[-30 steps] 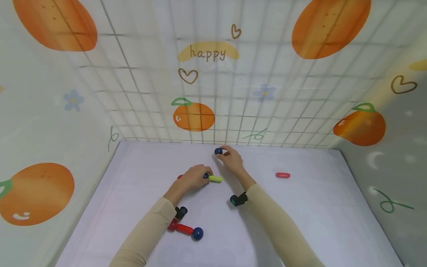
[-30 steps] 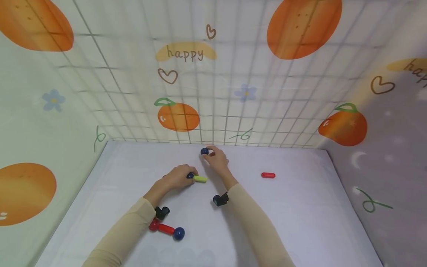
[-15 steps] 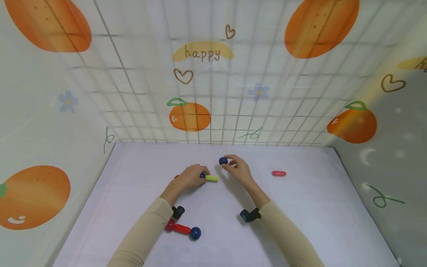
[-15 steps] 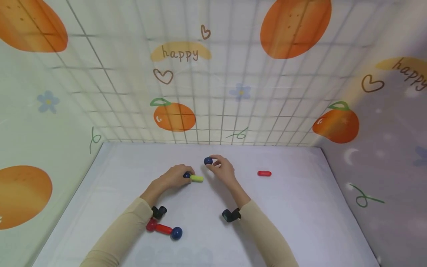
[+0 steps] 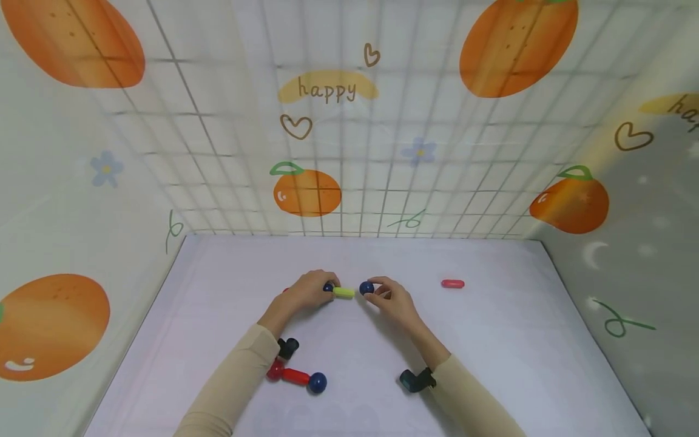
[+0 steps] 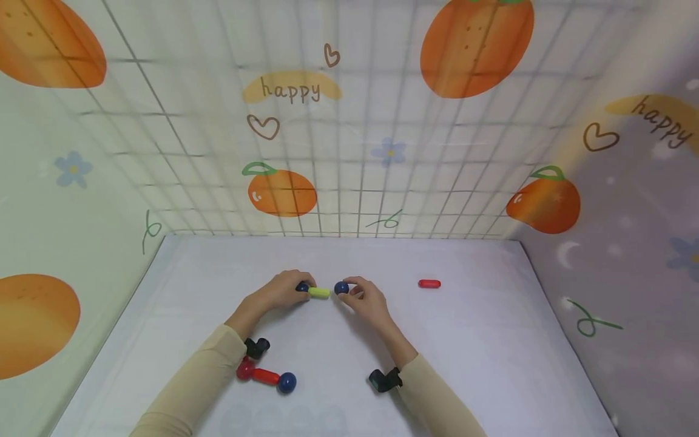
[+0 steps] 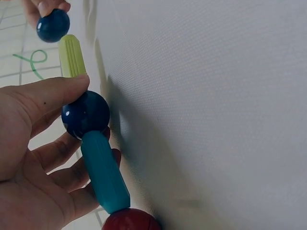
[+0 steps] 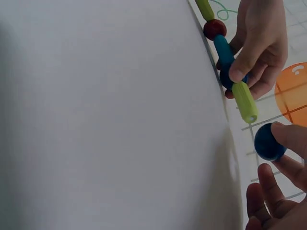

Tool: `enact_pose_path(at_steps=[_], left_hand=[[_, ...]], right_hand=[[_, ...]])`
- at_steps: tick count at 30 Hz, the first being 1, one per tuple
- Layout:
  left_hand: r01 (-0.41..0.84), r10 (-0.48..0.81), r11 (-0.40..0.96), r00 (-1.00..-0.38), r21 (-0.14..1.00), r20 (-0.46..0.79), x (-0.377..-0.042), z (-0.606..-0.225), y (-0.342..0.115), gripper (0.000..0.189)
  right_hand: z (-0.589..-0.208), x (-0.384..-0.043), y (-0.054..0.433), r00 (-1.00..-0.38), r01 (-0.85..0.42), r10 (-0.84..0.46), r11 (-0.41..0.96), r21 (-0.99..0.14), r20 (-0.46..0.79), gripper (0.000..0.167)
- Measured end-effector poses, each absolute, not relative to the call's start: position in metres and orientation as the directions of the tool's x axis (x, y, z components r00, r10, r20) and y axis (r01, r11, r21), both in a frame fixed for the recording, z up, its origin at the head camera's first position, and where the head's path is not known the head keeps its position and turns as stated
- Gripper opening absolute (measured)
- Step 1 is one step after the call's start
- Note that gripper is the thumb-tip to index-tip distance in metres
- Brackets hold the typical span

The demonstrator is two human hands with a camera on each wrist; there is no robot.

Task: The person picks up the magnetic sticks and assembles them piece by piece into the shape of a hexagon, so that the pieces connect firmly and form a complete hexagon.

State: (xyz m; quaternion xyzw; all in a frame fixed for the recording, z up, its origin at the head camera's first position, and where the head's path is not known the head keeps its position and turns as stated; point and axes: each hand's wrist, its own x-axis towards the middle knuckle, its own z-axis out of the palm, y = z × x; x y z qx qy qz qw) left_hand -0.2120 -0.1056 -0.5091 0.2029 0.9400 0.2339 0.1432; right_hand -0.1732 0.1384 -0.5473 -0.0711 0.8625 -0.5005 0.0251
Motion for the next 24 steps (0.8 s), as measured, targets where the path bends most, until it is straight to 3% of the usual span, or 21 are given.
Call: enact_pose_path(at_steps=[24], left_hand=[[0.320,0.469,0.783,-0.867,0.533,-0.170,-0.2091,-0.5074,-0.1062,0.021]], right_hand=[[-0.5516,-0.1627,0.1295,-0.987,-0.125,-0.151,0.539,-0.833,0.050,0.036]])
